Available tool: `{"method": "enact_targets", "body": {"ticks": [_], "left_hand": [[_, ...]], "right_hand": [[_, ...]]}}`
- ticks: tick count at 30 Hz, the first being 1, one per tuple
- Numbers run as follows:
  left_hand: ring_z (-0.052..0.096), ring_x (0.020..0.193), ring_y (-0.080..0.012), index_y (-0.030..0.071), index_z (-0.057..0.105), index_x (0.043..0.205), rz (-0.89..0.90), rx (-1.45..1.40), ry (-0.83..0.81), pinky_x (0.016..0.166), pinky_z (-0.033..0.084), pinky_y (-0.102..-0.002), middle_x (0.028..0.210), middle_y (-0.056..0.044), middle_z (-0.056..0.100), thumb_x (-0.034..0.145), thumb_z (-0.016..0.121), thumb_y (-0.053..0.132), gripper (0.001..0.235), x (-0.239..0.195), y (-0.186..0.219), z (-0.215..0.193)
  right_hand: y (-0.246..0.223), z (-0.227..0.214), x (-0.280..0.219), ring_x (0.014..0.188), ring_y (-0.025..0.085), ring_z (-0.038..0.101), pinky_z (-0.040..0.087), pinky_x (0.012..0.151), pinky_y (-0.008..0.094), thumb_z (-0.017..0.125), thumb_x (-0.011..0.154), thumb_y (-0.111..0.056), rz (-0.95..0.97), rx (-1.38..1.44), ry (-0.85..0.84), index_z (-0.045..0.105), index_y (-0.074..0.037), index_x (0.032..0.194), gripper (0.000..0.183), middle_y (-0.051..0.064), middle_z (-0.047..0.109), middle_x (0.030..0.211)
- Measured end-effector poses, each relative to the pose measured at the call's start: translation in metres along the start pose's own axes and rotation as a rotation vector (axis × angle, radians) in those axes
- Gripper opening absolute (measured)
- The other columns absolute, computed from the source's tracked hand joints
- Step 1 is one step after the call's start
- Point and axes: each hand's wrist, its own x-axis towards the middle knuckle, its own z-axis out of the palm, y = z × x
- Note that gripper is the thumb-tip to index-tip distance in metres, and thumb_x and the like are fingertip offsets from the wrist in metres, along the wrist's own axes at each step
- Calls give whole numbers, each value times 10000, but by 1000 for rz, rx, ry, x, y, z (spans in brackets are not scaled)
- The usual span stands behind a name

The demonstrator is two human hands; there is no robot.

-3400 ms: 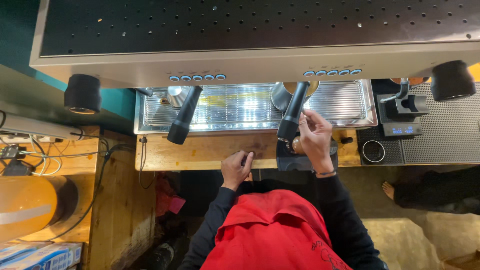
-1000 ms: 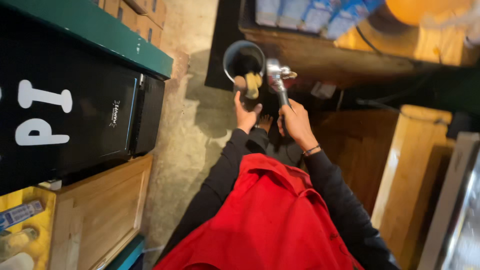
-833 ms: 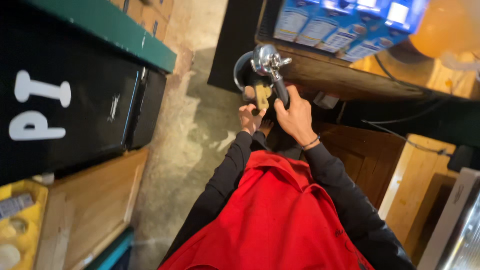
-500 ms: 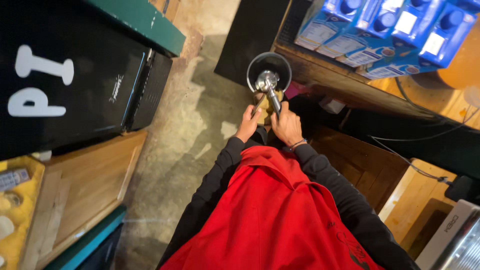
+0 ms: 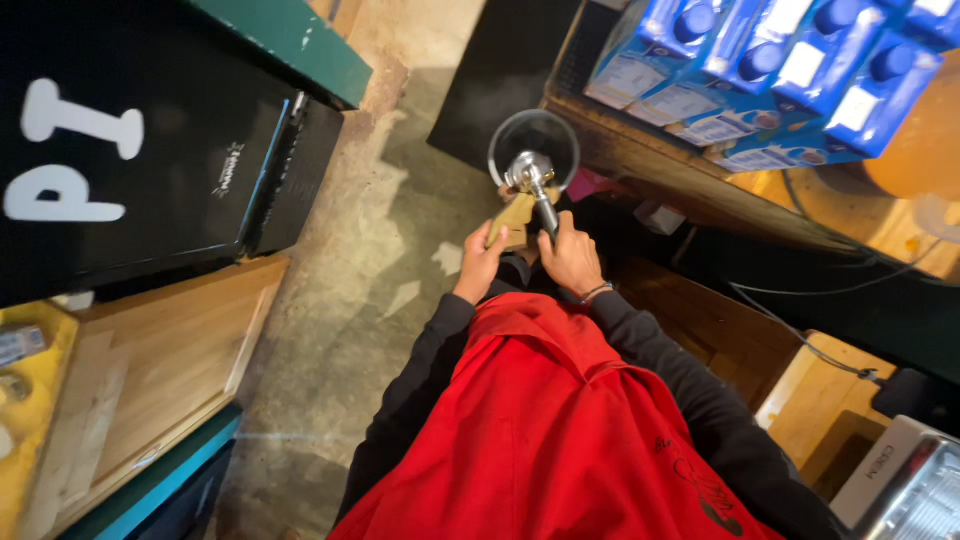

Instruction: The person prepares espresso by grinding coffee, weighing the grounds in a portafilter, tamping the grounds, and wiping the portafilter before attaching it to the espresso machine.

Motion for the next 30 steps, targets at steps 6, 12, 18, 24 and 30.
{"method": "enact_targets", "body": {"ticks": [6, 12, 18, 24, 30], "left_hand": [[534, 1095, -142, 29, 326, 1566, 91, 124, 203, 1035, 523, -376, 1432, -183, 509, 1114, 569, 386, 625, 16, -1, -10], [590, 1028, -215, 52, 343, 1542, 353, 324, -1, 943, 518, -386, 1346, -154, 499, 1087, 511, 428, 614, 22, 70, 44], [424, 1386, -444, 136, -122, 1669, 391, 1035, -440, 1196, 94, -615, 1461, -101, 490, 994, 425, 467, 929, 37, 139, 91], [575, 1043, -207, 409, -104, 1667, 26, 420, -372, 936, 367, -287, 1134, -47, 568, 996, 249, 644, 793, 44, 163, 121], [341, 1439, -250, 254, -79, 1711, 382, 288, -524, 1249, 262, -426, 1677, -153, 256, 1039, 501, 533, 930, 29, 166, 123]], "right_hand": [[-23, -68, -39, 295, 162, 422, 353, 201, 340, 591, 991, -205, 203, 1467, -449, 493, -126, 1005, 127, 2, 378, 575], [14, -90, -66, 263, 65, 350, 308, 145, 272, 567, 924, -190, 208, 1850, -811, 462, -143, 1060, 178, -76, 299, 557], [-30, -127, -92, 262, 97, 349, 267, 168, 269, 561, 894, -104, 154, 1573, -600, 482, -90, 1062, 186, -15, 320, 573], [-53, -138, -96, 274, 161, 396, 269, 210, 285, 577, 894, -60, 131, 1501, -394, 493, -65, 1045, 173, 48, 355, 559], [-44, -142, -83, 281, 278, 495, 311, 219, 331, 552, 873, 8, -7, 1342, -340, 496, -27, 1001, 144, 131, 427, 506]]}}
